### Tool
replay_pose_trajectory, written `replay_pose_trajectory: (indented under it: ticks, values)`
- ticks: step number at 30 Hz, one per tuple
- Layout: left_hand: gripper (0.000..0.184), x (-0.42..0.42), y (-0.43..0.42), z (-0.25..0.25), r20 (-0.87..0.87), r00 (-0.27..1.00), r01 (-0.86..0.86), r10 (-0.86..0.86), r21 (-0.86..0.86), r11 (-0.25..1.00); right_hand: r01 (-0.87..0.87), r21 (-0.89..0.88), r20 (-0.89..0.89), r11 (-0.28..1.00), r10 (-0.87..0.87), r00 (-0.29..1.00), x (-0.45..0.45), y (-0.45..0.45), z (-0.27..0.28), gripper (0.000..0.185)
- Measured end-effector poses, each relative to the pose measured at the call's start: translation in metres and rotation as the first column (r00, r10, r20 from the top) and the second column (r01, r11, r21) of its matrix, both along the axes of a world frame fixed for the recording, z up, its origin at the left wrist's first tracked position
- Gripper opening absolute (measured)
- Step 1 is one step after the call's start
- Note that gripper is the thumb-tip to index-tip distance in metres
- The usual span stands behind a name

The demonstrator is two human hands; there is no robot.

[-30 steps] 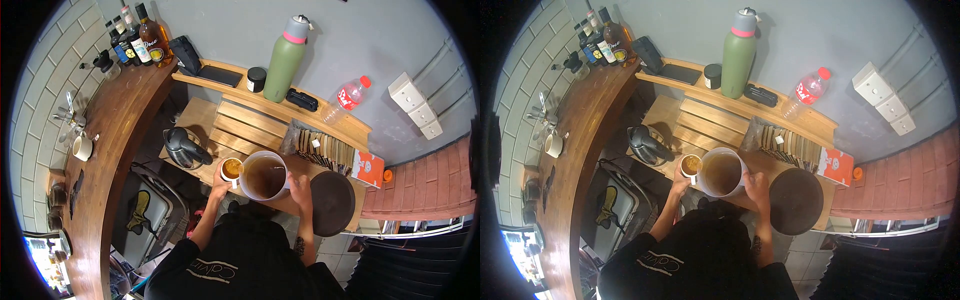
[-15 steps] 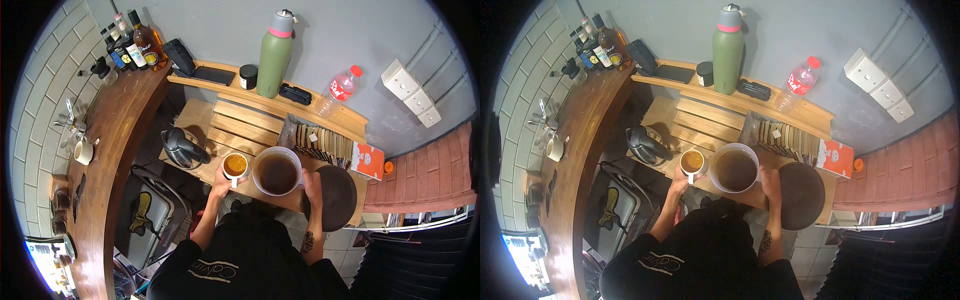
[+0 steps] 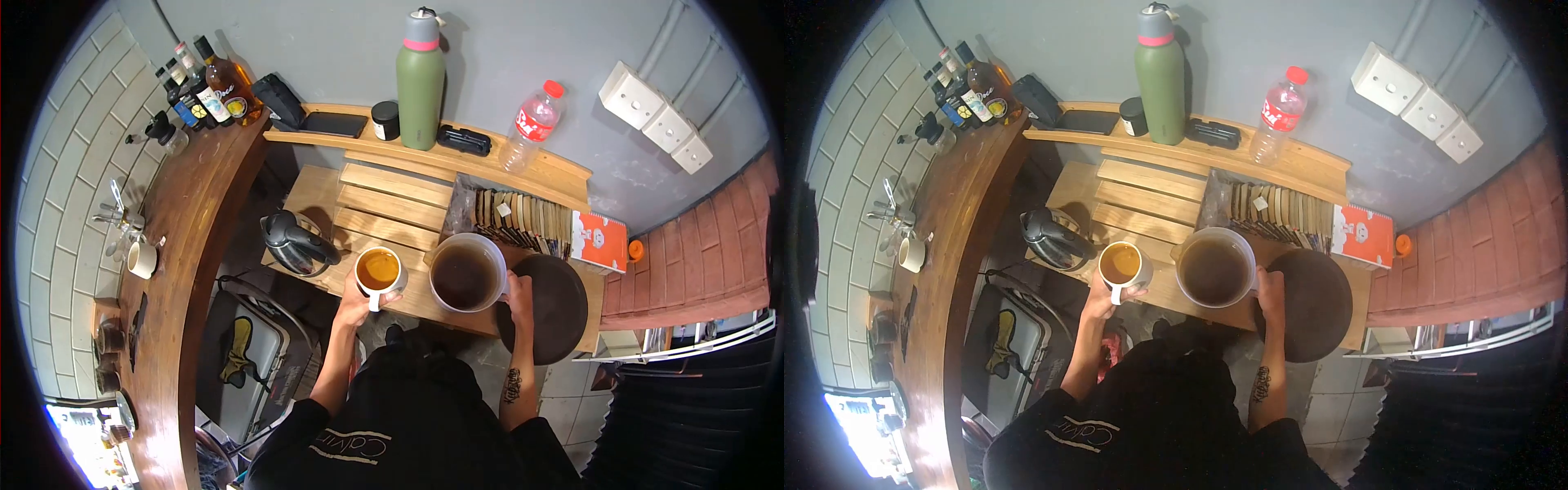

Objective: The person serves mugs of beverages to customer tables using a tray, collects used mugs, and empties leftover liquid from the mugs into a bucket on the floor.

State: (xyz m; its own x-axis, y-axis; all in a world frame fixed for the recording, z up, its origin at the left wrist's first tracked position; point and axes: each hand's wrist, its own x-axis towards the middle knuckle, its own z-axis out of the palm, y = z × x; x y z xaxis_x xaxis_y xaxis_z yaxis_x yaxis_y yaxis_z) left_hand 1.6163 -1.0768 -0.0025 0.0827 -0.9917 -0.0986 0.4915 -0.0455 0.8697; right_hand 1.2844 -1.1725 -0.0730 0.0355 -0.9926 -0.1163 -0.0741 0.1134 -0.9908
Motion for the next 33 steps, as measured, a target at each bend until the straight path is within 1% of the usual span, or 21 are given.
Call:
replay_pose_trajectory:
  ticks: [1,2,7,9,11,13,14,16,18,20,21,23,24,26,27,28,29,30,31,32,33]
  values:
    - [0.073,-0.002,0.001,0.003,0.004,1.0,0.008,-0.008,0.002,1.0,0.023,0.045,0.07,0.999,-0.026,0.997,0.001,0.002,0.006,0.043]
    - [0.074,-0.004,0.002,0.007,0.013,1.0,0.018,-0.017,-0.007,1.0,0.031,0.048,0.074,0.998,-0.034,0.997,-0.002,0.001,0.002,0.043]
    - [0.076,-0.015,0.006,0.017,0.101,0.992,0.085,-0.081,-0.034,0.996,0.112,0.011,-0.036,0.994,-0.112,0.993,-0.003,0.003,-0.007,0.046]
    - [0.08,-0.021,0.008,0.026,0.041,0.992,0.123,-0.12,-0.058,0.991,0.15,-0.006,-0.065,0.989,-0.15,0.987,-0.001,0.008,0.001,0.044]
    - [0.082,-0.028,0.008,0.031,0.036,0.987,0.158,-0.156,-0.053,0.986,0.193,-0.025,-0.099,0.981,-0.194,0.976,0.0,0.01,0.001,0.043]
    - [0.084,-0.035,0.008,0.034,0.026,0.981,0.194,-0.193,-0.05,0.98,0.245,-0.143,-0.074,0.959,-0.257,0.963,0.002,0.013,-0.004,0.031]
    - [0.086,-0.039,0.008,0.035,0.044,0.981,0.192,-0.189,-0.073,0.979,0.263,-0.14,-0.075,0.955,-0.275,0.958,0.004,0.019,0.002,0.031]
    - [0.088,-0.045,0.006,0.034,0.063,0.978,0.205,-0.2,-0.098,0.974,0.257,-0.435,-0.285,0.863,-0.403,0.87,0.01,0.027,0.02,0.015]
    - [0.093,-0.051,0.004,0.032,0.141,0.96,0.257,-0.242,-0.095,0.962,0.311,-0.442,-0.241,0.842,-0.445,0.862,0.009,0.037,0.034,0.011]
    - [0.097,-0.062,0.003,0.035,0.166,0.944,0.299,-0.285,-0.071,0.951,0.329,-0.483,-0.247,0.812,-0.487,0.838,0.001,0.057,0.067,0.021]
    - [0.099,-0.071,0.003,0.038,0.122,0.94,0.326,-0.32,-0.04,0.944,0.346,-0.481,-0.25,0.806,-0.504,0.827,-0.007,0.066,0.081,0.021]
    - [0.103,-0.086,0.0,0.036,0.173,0.91,0.391,-0.377,-0.059,0.918,0.077,-0.356,-0.219,0.931,-0.163,0.962,-0.022,0.084,0.106,0.035]
    - [0.103,-0.098,0.001,0.04,0.164,0.906,0.403,-0.389,-0.057,0.914,0.087,-0.352,-0.226,0.932,-0.175,0.958,-0.028,0.093,0.124,0.035]
    - [0.103,-0.124,0.006,0.055,0.048,0.866,0.496,-0.497,0.028,0.868,-0.247,-0.295,-0.287,0.923,0.161,0.944,-0.038,0.109,0.154,0.056]
    - [0.104,-0.148,0.001,0.034,0.331,0.824,0.526,-0.46,-0.145,0.838,-0.219,-0.294,-0.301,0.93,0.127,0.945,-0.056,0.119,0.158,0.056]
    - [0.103,-0.163,0.004,0.03,0.268,0.814,0.558,-0.516,-0.11,0.823,-0.306,-0.323,-0.322,0.896,0.2,0.925,-0.063,0.126,0.16,0.066]
    - [0.102,-0.178,0.004,0.028,0.35,0.777,0.597,-0.523,-0.148,0.788,-0.391,-0.349,-0.345,0.851,0.271,0.899,-0.072,0.13,0.161,0.077]
    - [0.102,-0.193,0.004,0.024,0.43,0.739,0.634,-0.519,-0.181,0.752,-0.378,-0.351,-0.349,0.857,0.255,0.902,-0.083,0.133,0.159,0.077]
    - [0.1,-0.207,0.005,0.018,0.362,0.721,0.674,-0.591,-0.166,0.72,-0.422,-0.297,-0.358,0.857,0.309,0.881,-0.094,0.136,0.155,0.084]
    - [0.1,-0.221,0.006,0.013,0.36,0.715,0.681,-0.599,-0.165,0.714,-0.466,-0.243,-0.361,0.851,0.367,0.857,-0.104,0.139,0.149,0.091]
    - [0.102,-0.235,0.007,0.008,0.355,0.687,0.712,-0.634,-0.155,0.685,-0.457,-0.266,-0.375,0.849,0.345,0.86,-0.111,0.14,0.141,0.089]
